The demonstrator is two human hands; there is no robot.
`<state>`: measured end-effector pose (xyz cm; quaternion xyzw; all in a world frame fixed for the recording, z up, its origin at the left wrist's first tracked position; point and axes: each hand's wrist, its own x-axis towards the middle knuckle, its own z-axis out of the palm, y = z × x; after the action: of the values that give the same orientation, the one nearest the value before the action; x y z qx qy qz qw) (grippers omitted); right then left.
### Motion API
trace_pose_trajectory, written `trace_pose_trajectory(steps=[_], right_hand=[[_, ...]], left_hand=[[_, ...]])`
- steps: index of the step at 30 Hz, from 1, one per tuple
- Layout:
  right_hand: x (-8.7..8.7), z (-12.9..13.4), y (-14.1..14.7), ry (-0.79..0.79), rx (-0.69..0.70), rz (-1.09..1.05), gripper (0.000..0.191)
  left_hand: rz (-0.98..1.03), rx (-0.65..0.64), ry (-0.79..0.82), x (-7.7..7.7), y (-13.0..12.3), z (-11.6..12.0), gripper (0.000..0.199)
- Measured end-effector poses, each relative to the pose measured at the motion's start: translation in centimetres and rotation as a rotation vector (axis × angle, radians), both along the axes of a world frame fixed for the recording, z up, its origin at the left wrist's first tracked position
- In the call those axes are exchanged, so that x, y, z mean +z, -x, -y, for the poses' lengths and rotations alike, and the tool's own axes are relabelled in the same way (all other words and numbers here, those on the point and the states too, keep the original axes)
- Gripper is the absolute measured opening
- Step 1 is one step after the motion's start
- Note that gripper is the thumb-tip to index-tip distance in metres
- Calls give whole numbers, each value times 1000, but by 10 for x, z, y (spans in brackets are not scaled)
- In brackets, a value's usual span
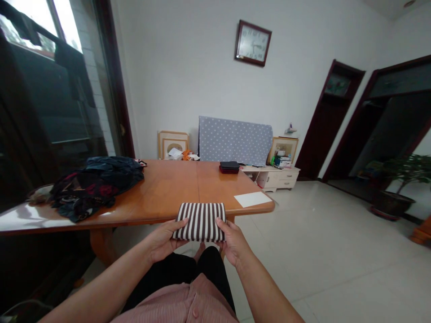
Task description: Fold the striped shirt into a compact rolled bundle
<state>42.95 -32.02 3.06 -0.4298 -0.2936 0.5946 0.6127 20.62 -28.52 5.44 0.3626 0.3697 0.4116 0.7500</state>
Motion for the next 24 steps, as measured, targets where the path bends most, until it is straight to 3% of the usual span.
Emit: trace_pose_trajectory(steps=[7,10,13,18,24], right_hand=[[7,2,-5,10,84,41,43],[11,2,-14,17,174,62,43],[12,-5,-24,17,177,69,41],[19,-37,-44,-10,127,64,40],[28,-97,-75,-41,70,16,36]], left_hand=[[-43,-52,-62,5,0,-12,45],[-60,-40,-43,5,-4,-22,46],[-50,-59,-10,4,-10,-35,49],[-15,-71,32,9,-28,-68,51],[0,-32,24,27,-69,-127,44]])
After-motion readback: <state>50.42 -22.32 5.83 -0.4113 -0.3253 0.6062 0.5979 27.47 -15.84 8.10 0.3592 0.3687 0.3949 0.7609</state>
